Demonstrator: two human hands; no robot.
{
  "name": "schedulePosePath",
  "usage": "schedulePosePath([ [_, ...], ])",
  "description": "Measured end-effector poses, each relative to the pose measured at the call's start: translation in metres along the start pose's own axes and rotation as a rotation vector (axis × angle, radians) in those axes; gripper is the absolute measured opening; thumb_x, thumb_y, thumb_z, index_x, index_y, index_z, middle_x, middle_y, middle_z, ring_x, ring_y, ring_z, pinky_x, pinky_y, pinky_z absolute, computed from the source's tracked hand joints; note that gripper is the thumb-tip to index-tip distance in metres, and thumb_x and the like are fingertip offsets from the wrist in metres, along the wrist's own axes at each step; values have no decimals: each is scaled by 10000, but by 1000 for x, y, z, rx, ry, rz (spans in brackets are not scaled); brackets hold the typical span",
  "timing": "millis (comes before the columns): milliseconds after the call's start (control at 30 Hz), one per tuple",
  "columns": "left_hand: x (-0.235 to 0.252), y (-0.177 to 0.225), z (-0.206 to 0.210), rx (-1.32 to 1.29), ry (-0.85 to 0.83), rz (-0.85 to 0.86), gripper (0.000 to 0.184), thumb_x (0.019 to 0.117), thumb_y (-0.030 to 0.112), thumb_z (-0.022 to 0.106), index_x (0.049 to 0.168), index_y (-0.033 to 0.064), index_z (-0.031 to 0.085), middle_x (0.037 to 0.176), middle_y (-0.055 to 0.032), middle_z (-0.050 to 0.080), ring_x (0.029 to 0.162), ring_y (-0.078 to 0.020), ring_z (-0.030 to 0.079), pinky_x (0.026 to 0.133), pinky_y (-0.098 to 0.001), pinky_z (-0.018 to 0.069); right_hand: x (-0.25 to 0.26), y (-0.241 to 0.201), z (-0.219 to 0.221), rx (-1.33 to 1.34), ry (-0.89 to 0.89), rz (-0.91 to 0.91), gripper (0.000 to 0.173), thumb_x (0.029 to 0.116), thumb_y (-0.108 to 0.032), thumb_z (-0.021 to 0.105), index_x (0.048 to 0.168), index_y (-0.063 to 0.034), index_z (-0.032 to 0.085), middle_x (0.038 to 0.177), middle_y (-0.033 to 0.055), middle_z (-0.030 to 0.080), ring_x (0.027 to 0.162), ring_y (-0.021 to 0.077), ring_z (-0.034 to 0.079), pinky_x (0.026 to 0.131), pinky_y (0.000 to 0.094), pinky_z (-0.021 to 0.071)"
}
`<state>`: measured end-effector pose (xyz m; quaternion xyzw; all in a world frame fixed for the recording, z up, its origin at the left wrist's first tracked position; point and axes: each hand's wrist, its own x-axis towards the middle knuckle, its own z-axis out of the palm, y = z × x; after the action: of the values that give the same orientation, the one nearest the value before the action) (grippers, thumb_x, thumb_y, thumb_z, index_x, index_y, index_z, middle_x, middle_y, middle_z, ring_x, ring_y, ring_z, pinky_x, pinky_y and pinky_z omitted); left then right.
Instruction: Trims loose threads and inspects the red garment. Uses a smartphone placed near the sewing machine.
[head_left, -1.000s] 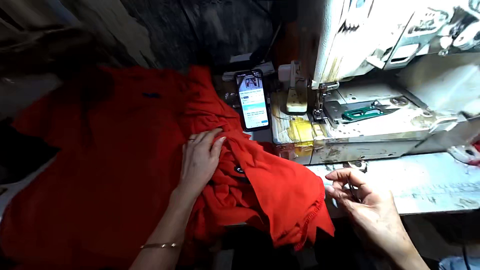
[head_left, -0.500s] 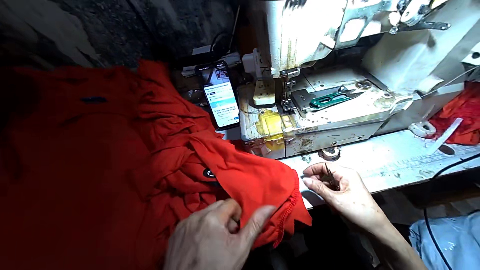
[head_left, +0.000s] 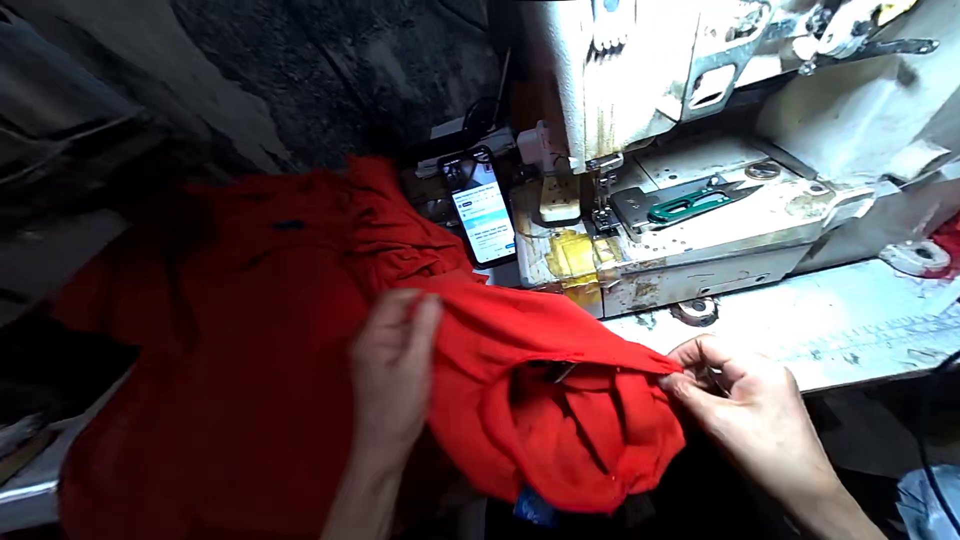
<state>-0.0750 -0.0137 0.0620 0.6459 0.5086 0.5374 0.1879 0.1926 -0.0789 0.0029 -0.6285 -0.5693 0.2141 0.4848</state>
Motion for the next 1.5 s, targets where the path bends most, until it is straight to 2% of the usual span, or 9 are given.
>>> schedulePosePath([
  [67, -8, -59, 0, -27, -161, 32, 80, 955, 86, 636, 899, 46, 677, 751, 72, 603, 687, 63, 566, 675, -117, 495, 0, 9, 2, -221, 38, -92, 87, 794, -85, 690, 873, -71, 724, 747, 30, 634, 650, 163, 610, 569, 384, 492],
  [200, -11, -63, 2, -175, -164, -197, 281, 954, 127, 615, 683, 203, 623, 593, 108, 577, 528, 27, 537, 530, -142, 477, -3, 13, 3, -173, 186, -275, 167, 795, -166, 635, 936, -132, 717, 859, -57, 625, 661, -11, 548, 547, 160, 460],
  [400, 1, -24, 7, -283, -227, -271, 210, 1080, 166, 493, 1137, 116, 689, 896, 23, 723, 749, -36, 684, 642, -183, 575, 0, -8, 21, -31, 58, -493, 174, 846, -135, 706, 1004, -70, 741, 963, 36, 692, 812, 71, 662, 651, 219, 560],
  [533, -1, -19, 7, -340, -237, -254, 213, 1085, 190, 473, 1062, 129, 676, 860, 17, 700, 734, -40, 675, 653, -198, 582, 14, -1, 50, -188, 80, -656, 242, 807, -183, 703, 1021, -81, 755, 970, 67, 689, 714, 157, 660, 508, 327, 503],
  [800, -3, -23, -6, 99, -222, -35, 144, 945, 28, 642, 811, 54, 685, 692, 20, 622, 627, -26, 604, 596, -203, 536, 19, -5, 23, -36, 131, -646, 87, 842, -47, 635, 896, -40, 703, 887, 34, 687, 775, 59, 642, 650, 180, 536],
  [900, -2, -20, 21, 504, -341, 13, 277, 915, 156, 769, 1132, 7, 683, 853, -176, 682, 771, -326, 655, 673, -516, 498, 12, 3, 21, -43, 9, -417, 134, 782, -75, 716, 911, -53, 746, 844, 22, 700, 717, 59, 653, 622, 222, 551],
  [1033, -5, -12, 20, 487, -205, 259, 496, 922, 268, 710, 1291, -33, 570, 1059, -165, 672, 929, -251, 648, 792, -436, 527, 9, 12, 18, 35, -81, -265, 208, 776, -151, 748, 984, -139, 751, 897, -65, 686, 653, -14, 566, 567, 166, 485],
  [1233, -37, 3, 34, 411, -226, 681, 180, 952, 358, 663, 1027, 219, 750, 1119, -21, 671, 1128, -195, 566, 994, -399, 399, 9, 12, 18, 207, 12, -354, 105, 822, -99, 717, 924, -120, 731, 895, -61, 675, 695, -25, 583, 583, 112, 491],
  [1500, -33, -2, 69, 478, -207, 787, 165, 917, 172, 647, 871, 164, 805, 931, -77, 725, 1007, -271, 629, 943, -441, 390, 13, -2, 16, 207, 26, -341, 117, 807, 10, 680, 863, -47, 765, 854, -13, 701, 764, -12, 639, 681, 125, 531],
])
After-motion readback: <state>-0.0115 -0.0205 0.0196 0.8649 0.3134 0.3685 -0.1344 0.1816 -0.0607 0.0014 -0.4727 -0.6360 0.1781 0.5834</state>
